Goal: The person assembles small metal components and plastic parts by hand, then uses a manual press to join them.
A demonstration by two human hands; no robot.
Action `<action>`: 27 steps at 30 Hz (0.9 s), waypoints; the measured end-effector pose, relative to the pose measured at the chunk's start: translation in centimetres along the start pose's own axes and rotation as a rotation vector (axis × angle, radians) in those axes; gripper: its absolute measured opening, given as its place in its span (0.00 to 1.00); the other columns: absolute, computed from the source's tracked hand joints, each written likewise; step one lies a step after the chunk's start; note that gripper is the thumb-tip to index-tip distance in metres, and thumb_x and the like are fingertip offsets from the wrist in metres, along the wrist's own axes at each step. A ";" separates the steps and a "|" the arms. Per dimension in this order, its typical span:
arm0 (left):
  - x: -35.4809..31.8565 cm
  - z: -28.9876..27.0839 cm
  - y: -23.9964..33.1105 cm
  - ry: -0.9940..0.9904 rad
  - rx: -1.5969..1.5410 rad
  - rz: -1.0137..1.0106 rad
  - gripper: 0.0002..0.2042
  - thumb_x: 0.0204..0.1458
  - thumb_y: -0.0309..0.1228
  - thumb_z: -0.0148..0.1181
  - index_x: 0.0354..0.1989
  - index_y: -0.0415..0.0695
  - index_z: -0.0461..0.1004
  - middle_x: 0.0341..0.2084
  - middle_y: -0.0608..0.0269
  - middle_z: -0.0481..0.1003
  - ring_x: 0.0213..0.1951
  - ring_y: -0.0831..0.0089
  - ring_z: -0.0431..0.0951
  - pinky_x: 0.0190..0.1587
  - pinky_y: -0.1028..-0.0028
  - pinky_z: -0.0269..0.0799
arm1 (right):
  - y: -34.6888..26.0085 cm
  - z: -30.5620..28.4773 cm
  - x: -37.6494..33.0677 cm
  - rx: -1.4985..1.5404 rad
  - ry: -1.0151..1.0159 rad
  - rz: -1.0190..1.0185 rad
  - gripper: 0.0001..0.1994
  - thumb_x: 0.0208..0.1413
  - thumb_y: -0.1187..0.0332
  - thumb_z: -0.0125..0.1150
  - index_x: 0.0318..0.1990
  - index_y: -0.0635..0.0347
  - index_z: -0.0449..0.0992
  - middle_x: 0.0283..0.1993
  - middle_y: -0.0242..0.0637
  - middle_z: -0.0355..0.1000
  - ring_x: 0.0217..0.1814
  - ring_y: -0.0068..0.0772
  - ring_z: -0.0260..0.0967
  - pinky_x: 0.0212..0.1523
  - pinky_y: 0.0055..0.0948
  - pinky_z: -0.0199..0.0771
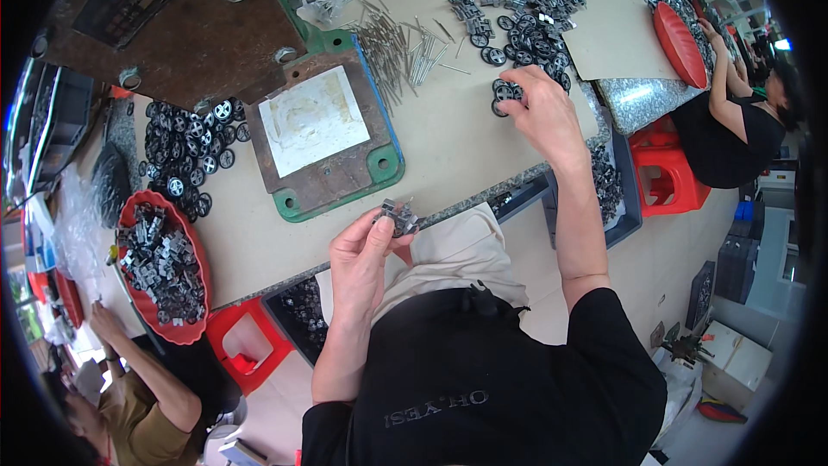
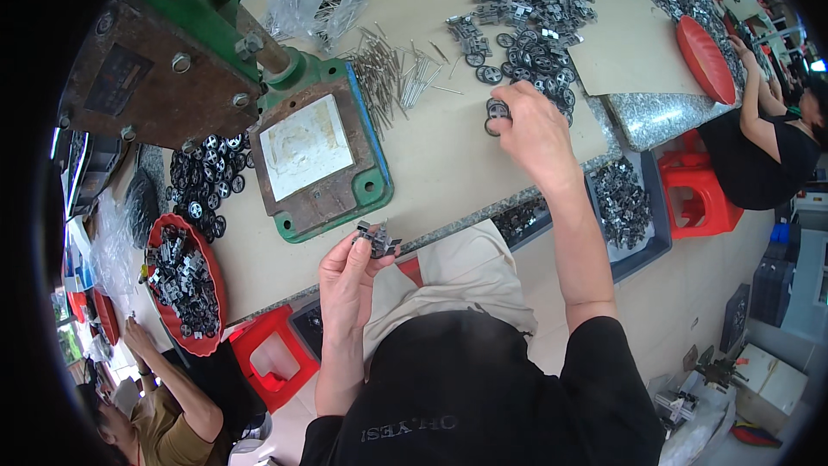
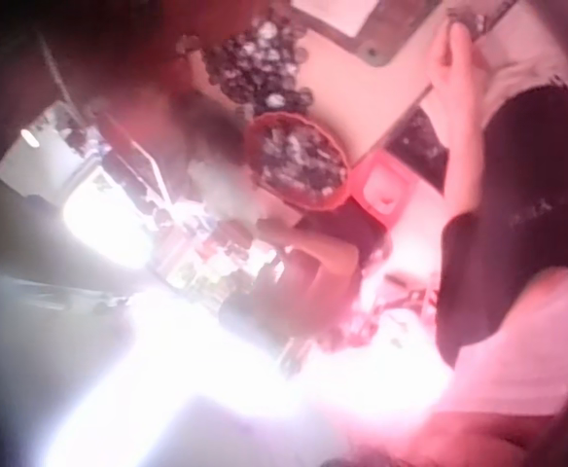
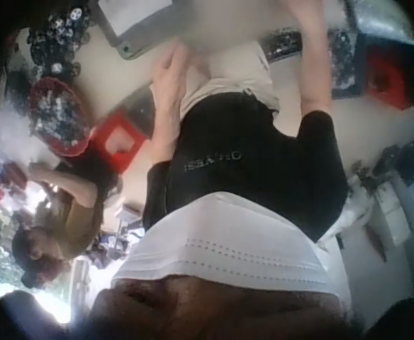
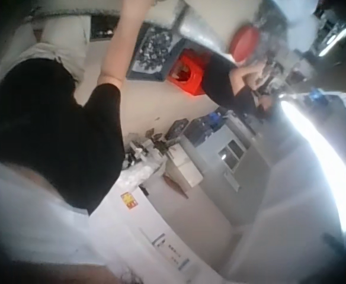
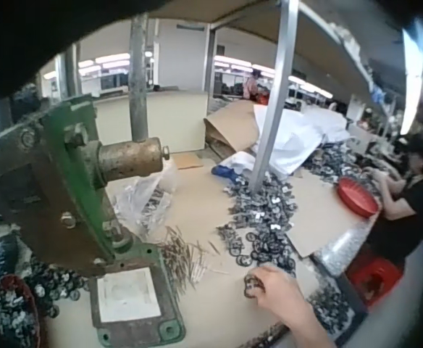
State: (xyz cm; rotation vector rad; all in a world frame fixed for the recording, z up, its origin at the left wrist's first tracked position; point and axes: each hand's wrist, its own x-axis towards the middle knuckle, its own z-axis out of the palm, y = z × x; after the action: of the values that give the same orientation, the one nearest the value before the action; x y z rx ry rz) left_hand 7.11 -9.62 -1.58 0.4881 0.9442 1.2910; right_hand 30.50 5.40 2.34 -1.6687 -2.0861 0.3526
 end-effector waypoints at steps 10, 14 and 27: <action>0.4 0.6 0.0 0.040 -0.019 -0.016 0.12 0.51 0.23 0.56 0.44 0.35 0.71 0.33 0.56 0.76 0.33 0.73 0.78 0.22 0.80 0.70 | 0.4 0.3 0.3 0.006 -0.033 -0.112 0.09 0.42 0.74 0.60 0.34 0.61 0.75 0.31 0.40 0.70 0.37 0.41 0.69 0.37 0.34 0.69; 0.4 0.5 -0.2 0.038 -0.001 0.002 0.12 0.50 0.23 0.56 0.44 0.35 0.71 0.32 0.57 0.77 0.32 0.74 0.78 0.22 0.81 0.70 | -1.2 1.1 -0.5 0.281 -0.243 -0.064 0.06 0.44 0.72 0.58 0.30 0.63 0.76 0.27 0.40 0.71 0.33 0.43 0.70 0.36 0.33 0.67; 0.4 0.5 0.1 0.027 0.050 -0.027 0.10 0.51 0.23 0.55 0.42 0.35 0.72 0.36 0.55 0.75 0.33 0.70 0.77 0.38 0.73 0.75 | -2.7 1.4 -1.2 0.160 -0.415 -0.369 0.17 0.44 0.78 0.57 0.45 0.62 0.70 0.41 0.39 0.67 0.39 0.37 0.67 0.40 0.26 0.67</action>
State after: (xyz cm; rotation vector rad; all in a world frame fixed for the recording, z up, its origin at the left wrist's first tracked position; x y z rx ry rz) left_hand 7.46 -9.17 -1.35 0.4962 1.0047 1.2552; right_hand 27.72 3.71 2.15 -1.1573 -2.5262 0.7710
